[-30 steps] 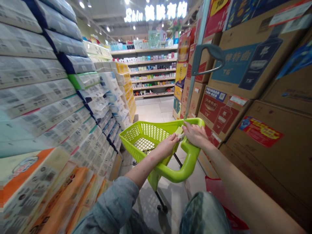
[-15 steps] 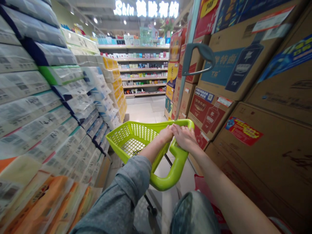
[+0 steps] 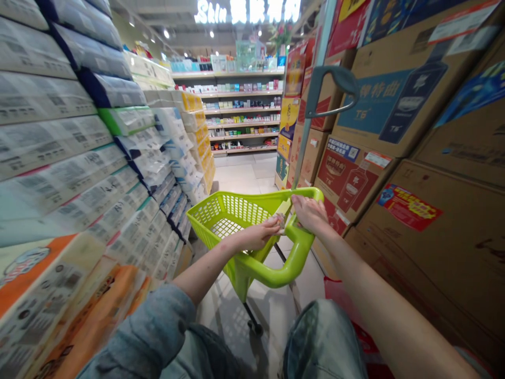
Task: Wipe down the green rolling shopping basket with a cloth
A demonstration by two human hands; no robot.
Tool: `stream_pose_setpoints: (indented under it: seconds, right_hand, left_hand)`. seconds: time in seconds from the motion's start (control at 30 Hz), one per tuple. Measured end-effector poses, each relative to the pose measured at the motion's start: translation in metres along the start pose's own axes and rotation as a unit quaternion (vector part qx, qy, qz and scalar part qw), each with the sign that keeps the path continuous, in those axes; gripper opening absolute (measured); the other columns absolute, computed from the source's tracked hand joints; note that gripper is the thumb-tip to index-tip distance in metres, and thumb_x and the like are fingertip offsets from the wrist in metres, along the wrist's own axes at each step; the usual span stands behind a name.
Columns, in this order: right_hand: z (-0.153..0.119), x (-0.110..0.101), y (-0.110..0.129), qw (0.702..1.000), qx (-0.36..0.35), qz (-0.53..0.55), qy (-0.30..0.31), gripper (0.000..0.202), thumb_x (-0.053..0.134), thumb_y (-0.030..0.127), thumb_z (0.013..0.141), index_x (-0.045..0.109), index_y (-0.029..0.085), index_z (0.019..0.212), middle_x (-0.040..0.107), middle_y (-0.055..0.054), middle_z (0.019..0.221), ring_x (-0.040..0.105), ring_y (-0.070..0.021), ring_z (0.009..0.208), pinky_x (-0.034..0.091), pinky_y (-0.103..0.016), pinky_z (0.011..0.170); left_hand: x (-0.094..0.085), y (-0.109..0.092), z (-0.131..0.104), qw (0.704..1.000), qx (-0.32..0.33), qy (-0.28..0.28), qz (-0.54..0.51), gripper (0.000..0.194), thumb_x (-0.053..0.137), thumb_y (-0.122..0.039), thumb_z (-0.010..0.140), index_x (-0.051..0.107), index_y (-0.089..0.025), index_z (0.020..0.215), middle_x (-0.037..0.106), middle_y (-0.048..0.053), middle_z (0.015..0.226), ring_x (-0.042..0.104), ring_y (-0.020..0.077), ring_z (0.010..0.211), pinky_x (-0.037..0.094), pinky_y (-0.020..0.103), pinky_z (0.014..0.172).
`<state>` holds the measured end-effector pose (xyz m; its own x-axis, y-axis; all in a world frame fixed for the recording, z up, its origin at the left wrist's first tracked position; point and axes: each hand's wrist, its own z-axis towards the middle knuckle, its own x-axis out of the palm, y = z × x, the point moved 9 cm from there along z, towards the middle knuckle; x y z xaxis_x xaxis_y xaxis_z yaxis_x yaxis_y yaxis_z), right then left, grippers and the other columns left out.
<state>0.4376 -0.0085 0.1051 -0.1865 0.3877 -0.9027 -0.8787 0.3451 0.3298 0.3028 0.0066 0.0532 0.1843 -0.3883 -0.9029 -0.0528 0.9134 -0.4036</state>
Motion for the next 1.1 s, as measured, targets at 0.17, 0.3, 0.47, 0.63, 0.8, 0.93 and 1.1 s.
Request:
stream_pose_setpoints:
  seconds: [0.17,0.3,0.47,0.63,0.8,0.93,1.1]
  right_hand:
    - [-0.002,-0.001,0.004,1.0,-0.012,-0.008,-0.008,0.051,0.019,0.044,0.094,0.062,0.019,0.107,0.066,-0.012,0.107,0.054,-0.0261,0.106,0.03,-0.044,0.096]
    - [-0.008,-0.005,0.012,0.998,-0.05,0.034,-0.031,0.04,0.036,0.045,0.09,0.059,0.02,0.112,0.068,-0.008,0.105,0.056,-0.0237,0.105,0.025,-0.044,0.102]
    - [-0.028,-0.026,0.042,0.954,-0.244,0.151,-0.087,0.018,0.047,0.036,0.082,0.056,0.022,0.079,0.062,-0.006,0.12,0.046,-0.0223,0.123,0.021,-0.045,0.108]
    - [-0.044,-0.032,0.055,0.925,-0.34,0.156,-0.065,0.015,0.044,0.029,0.081,0.048,0.023,0.068,0.055,-0.005,0.131,0.034,-0.0207,0.132,0.024,-0.043,0.107]
    - [-0.046,-0.038,0.047,0.956,-0.264,0.076,-0.106,0.019,0.045,0.034,0.081,0.056,0.023,0.071,0.033,-0.001,0.148,0.014,-0.0273,0.14,0.015,-0.052,0.108]
    - [-0.048,-0.039,0.039,0.973,-0.196,0.035,-0.114,0.022,0.044,0.038,0.083,0.061,0.024,0.078,0.036,-0.001,0.145,0.014,-0.0309,0.139,0.012,-0.058,0.107]
    - [-0.052,-0.037,0.04,0.976,-0.195,0.013,-0.095,0.028,0.043,0.043,0.085,0.064,0.025,0.081,0.033,-0.001,0.147,0.015,-0.0326,0.138,0.01,-0.06,0.107]
  left_hand:
    - [-0.005,-0.014,-0.032,0.994,-0.03,0.017,-0.103,0.042,0.04,-0.016,0.09,0.052,-0.019,0.13,0.021,0.004,0.151,0.016,0.0205,0.14,0.015,0.036,0.117]
    - [-0.004,-0.011,-0.041,0.982,-0.093,-0.003,-0.167,0.039,0.04,-0.018,0.09,0.056,-0.017,0.126,0.025,0.006,0.149,0.019,0.0211,0.139,0.016,0.038,0.116]
    - [-0.008,-0.008,-0.047,0.959,-0.165,-0.079,-0.216,0.044,0.039,-0.009,0.083,0.061,-0.017,0.119,0.034,0.003,0.144,0.029,0.0179,0.136,0.019,0.036,0.116]
    - [-0.006,-0.004,-0.048,0.955,-0.167,-0.098,-0.225,0.048,0.039,-0.007,0.077,0.063,-0.019,0.117,0.036,-0.001,0.143,0.032,0.0182,0.134,0.02,0.036,0.116]
    - [-0.004,0.001,-0.048,0.955,-0.173,-0.093,-0.222,0.048,0.039,-0.007,0.078,0.063,-0.02,0.117,0.035,-0.003,0.144,0.033,0.0195,0.134,0.019,0.037,0.116]
    - [-0.004,0.001,-0.048,0.956,-0.166,-0.093,-0.225,0.046,0.041,-0.01,0.079,0.062,-0.02,0.118,0.035,-0.002,0.144,0.033,0.0197,0.135,0.018,0.037,0.116]
    - [-0.004,0.002,-0.046,0.956,-0.163,-0.095,-0.225,0.043,0.042,-0.013,0.08,0.063,-0.021,0.118,0.035,-0.002,0.144,0.033,0.0198,0.135,0.019,0.037,0.116]
